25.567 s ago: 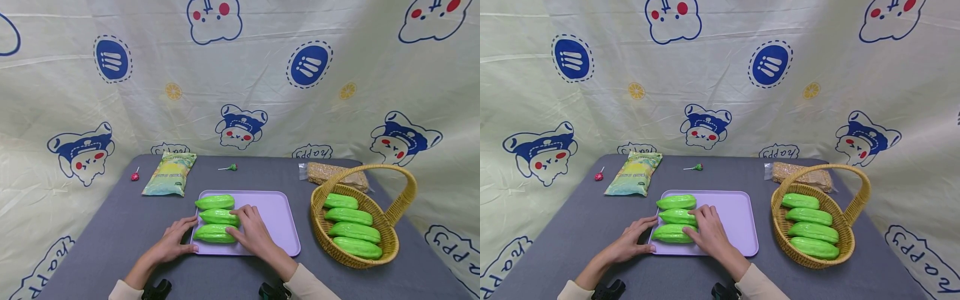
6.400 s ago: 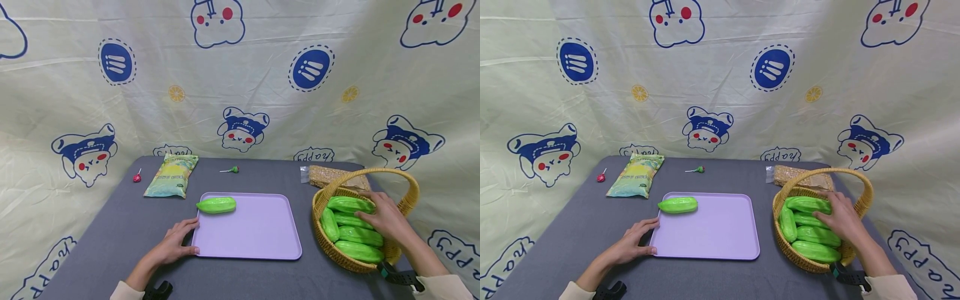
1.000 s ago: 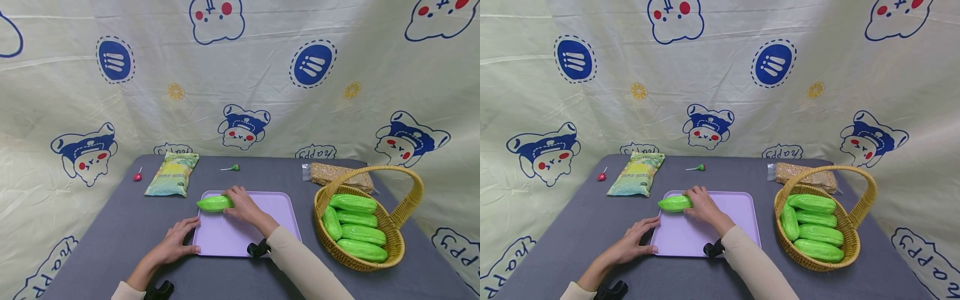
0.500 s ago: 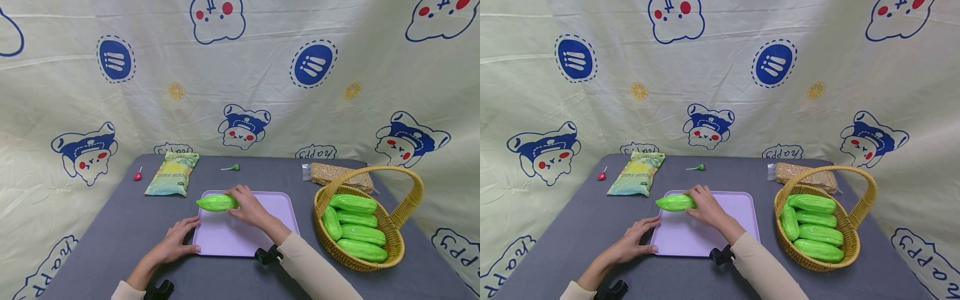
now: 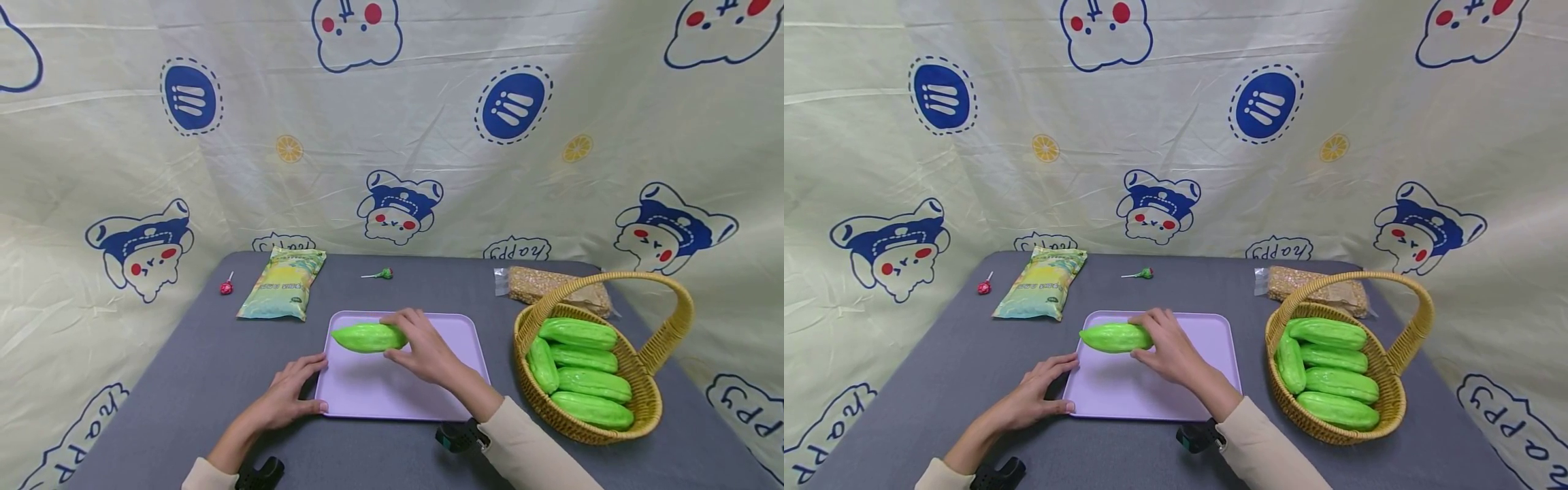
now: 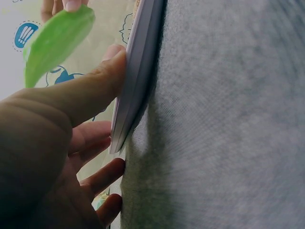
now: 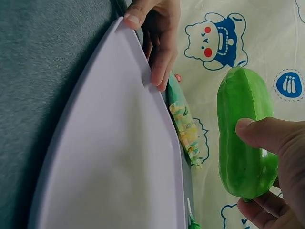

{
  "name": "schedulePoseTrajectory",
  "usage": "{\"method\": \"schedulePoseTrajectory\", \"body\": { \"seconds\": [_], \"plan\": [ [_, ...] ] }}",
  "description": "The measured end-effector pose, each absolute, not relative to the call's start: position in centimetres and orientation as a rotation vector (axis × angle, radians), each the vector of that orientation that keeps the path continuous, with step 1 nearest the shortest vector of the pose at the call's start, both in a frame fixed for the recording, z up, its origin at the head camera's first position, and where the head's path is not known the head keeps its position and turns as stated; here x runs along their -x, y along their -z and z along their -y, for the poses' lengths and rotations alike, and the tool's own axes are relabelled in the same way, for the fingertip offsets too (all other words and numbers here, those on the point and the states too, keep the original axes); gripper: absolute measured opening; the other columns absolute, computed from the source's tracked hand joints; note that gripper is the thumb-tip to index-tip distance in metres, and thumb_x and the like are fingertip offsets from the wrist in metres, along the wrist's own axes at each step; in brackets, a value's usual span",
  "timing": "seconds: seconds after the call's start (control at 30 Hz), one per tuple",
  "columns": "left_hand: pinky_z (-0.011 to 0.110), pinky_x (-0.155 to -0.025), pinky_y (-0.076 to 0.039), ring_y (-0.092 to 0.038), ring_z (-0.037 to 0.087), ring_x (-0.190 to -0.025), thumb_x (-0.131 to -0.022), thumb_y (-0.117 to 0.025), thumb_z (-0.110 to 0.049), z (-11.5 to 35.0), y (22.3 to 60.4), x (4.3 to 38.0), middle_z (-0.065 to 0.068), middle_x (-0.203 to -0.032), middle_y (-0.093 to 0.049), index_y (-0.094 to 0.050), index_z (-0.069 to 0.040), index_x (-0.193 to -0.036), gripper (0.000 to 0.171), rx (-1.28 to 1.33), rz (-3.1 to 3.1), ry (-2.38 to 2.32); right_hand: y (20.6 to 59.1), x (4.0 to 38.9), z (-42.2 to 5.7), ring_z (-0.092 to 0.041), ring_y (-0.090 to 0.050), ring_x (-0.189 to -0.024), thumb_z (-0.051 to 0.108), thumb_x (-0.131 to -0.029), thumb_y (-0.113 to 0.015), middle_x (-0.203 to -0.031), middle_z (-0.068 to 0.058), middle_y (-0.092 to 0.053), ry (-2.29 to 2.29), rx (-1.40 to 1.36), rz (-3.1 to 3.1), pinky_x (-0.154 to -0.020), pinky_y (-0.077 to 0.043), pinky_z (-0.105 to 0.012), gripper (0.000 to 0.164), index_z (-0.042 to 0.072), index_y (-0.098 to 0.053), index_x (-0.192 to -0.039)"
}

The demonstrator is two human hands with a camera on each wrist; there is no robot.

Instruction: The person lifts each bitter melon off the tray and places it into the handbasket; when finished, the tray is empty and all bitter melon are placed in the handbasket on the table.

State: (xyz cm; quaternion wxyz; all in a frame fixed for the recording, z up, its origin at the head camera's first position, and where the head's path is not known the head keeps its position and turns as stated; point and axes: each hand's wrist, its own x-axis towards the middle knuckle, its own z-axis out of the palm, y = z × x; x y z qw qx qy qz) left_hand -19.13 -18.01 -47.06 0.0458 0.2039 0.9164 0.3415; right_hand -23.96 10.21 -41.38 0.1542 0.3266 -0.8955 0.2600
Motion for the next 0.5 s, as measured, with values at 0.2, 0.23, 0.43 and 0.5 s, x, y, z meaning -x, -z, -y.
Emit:
{"method": "schedulePoseTrajectory", "body": {
  "seconds": [0.2, 0.23, 0.43, 0.5],
  "plan": [
    [0.058, -0.100, -0.025, -0.037, 0.032, -0.129, -0.077, -0.074, -0.039, 18.0, 47.0, 19.1, 0.009, -0.148, -0.039, -0.047, -0.007, -0.137, 0.073, -0.616, -2.788, -1.049, 40.9, 22.6, -11.7, -0.017, -0.051, -0.105, 0.019, -0.073, -0.080, -0.113, 0.000, -0.059, -0.749, -0.913, 2.548, -0.084, -0.044, -0.035, 0.050, 0.016, -0.060, -0.119],
    [0.058, -0.100, -0.025, -0.037, 0.033, -0.129, -0.077, -0.074, -0.039, 18.0, 47.0, 19.1, 0.009, -0.148, -0.039, -0.047, -0.007, -0.137, 0.073, -0.616, -2.787, -1.050, 40.8, 22.4, -11.9, -0.017, -0.051, -0.106, 0.019, -0.073, -0.081, -0.113, 0.000, -0.059, -0.750, -0.911, 2.540, -0.085, -0.045, -0.036, 0.050, 0.016, -0.060, -0.118],
    [0.059, -0.101, -0.024, -0.036, 0.032, -0.130, -0.078, -0.074, -0.038, 17.9, 47.1, 19.1, 0.009, -0.149, -0.038, -0.047, -0.007, -0.137, 0.073, -0.605, -2.774, -1.060, 40.4, 21.3, -13.8, -0.018, -0.050, -0.110, 0.019, -0.073, -0.081, -0.115, 0.000, -0.057, -0.743, -0.900, 2.511, -0.087, -0.045, -0.039, 0.050, 0.017, -0.060, -0.118],
    [0.059, -0.101, -0.024, -0.036, 0.033, -0.130, -0.077, -0.074, -0.038, 17.9, 47.1, 19.1, 0.009, -0.149, -0.038, -0.047, -0.007, -0.137, 0.073, -0.602, -2.772, -1.059, 40.4, 21.0, -14.4, -0.018, -0.050, -0.111, 0.020, -0.073, -0.081, -0.115, 0.000, -0.057, -0.741, -0.893, 2.507, -0.088, -0.045, -0.039, 0.050, 0.017, -0.059, -0.118]
  ]
}}
